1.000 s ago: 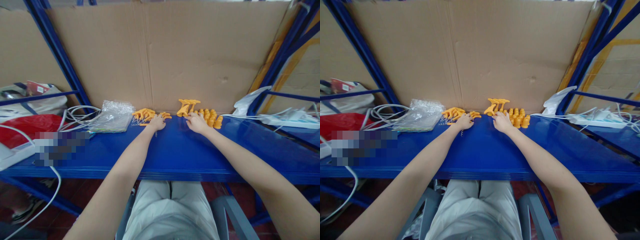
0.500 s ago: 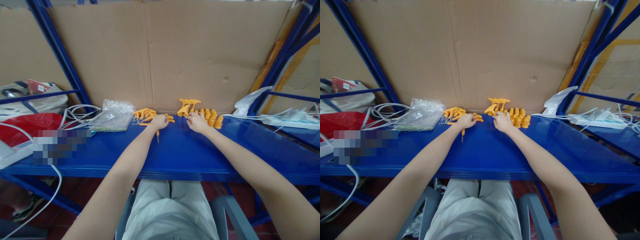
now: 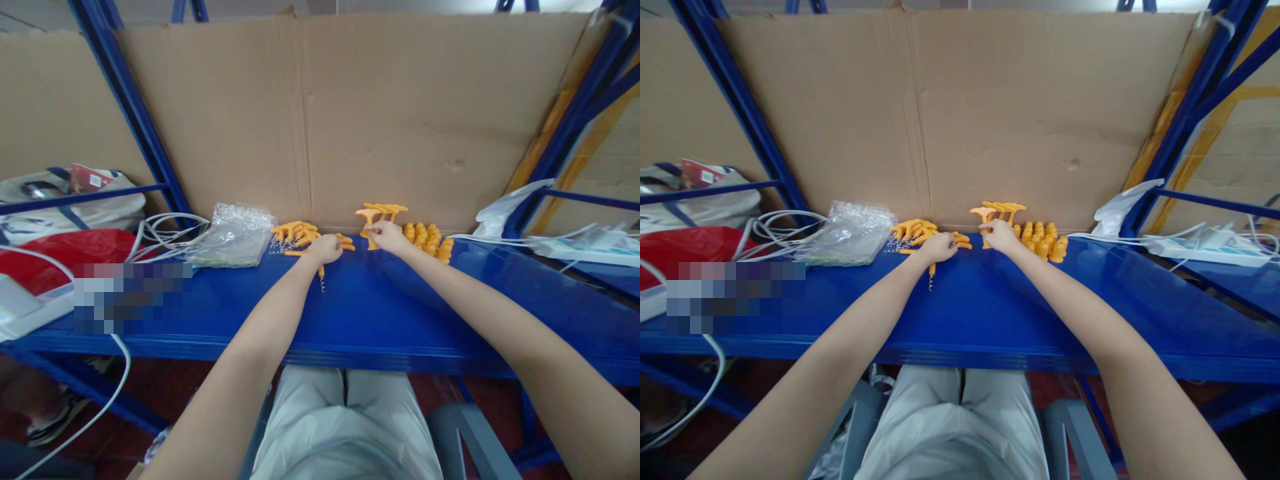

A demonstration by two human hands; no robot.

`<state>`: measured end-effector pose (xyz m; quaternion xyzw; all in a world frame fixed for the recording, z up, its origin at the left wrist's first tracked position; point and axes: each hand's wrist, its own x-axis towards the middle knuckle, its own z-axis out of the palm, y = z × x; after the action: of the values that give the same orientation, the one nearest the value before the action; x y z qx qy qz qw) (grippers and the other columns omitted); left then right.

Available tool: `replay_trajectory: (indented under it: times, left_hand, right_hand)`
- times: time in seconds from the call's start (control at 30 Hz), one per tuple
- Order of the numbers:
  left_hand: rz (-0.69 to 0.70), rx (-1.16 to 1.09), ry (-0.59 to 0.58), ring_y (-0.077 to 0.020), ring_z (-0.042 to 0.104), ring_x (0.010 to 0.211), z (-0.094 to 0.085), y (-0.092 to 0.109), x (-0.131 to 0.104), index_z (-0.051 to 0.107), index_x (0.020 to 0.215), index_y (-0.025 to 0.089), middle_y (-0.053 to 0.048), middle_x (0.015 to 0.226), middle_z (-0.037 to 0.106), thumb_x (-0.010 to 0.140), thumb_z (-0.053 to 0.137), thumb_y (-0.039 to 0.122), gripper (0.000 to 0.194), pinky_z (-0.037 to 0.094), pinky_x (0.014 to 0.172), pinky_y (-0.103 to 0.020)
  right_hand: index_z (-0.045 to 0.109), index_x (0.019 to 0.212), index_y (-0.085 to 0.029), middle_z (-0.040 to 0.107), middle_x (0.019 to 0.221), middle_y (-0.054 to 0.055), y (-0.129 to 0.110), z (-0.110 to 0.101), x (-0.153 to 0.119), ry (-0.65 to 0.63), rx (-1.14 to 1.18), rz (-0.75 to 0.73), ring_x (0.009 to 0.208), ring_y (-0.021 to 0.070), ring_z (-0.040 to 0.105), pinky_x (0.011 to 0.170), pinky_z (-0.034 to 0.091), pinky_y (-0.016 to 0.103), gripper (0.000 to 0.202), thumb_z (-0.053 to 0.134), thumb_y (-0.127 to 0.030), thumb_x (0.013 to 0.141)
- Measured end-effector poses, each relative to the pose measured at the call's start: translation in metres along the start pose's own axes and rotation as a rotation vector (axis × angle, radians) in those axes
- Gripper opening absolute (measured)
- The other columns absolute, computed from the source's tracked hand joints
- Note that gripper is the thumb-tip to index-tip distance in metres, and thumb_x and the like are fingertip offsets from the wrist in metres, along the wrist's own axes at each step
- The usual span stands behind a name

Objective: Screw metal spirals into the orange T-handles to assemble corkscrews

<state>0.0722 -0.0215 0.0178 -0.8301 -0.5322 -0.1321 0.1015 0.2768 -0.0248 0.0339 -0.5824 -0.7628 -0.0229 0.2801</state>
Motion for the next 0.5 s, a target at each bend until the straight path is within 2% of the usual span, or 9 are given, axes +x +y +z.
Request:
replay_trajectory:
  times: [0.1, 0.27, 0.5]
  left_hand:
    - [0.005, -0.017, 0.006, -0.0264, 0.075, 0.102, 0.001, 0.0, 0.0, 0.08, 0.096, 0.018, -0.011, 0.105, 0.081, 0.091, 0.053, 0.021, 0.028, 0.058, 0.092, -0.037]
    - [0.027, -0.025, 0.002, -0.0292, 0.074, 0.107, 0.0, 0.002, -0.001, 0.081, 0.092, 0.016, -0.013, 0.111, 0.079, 0.093, 0.052, 0.022, 0.029, 0.057, 0.095, -0.041]
    - [0.02, -0.009, 0.0, -0.0289, 0.074, 0.109, -0.001, 0.004, -0.002, 0.081, 0.097, 0.017, -0.012, 0.112, 0.08, 0.093, 0.051, 0.02, 0.03, 0.057, 0.097, -0.041]
  right_hand:
    - [0.076, 0.129, -0.016, 0.076, 0.126, 0.01, -0.006, 0.01, 0.023, -0.011, 0.071, 0.025, 0.113, 0.0228, 0.073, 0.1, 0.056, 0.033, 0.046, 0.051, -0.008, 0.091]
    - [0.077, 0.127, -0.016, 0.076, 0.125, 0.012, -0.014, 0.028, 0.055, 0.023, 0.063, -0.011, 0.116, 0.0247, 0.073, 0.102, 0.056, 0.035, 0.049, 0.05, -0.004, 0.087]
    - [0.073, 0.131, -0.006, 0.073, 0.13, 0.019, -0.016, 0.043, 0.075, -0.009, -0.001, 0.019, 0.124, 0.0255, 0.069, 0.11, 0.05, 0.032, 0.05, 0.05, -0.004, 0.087]
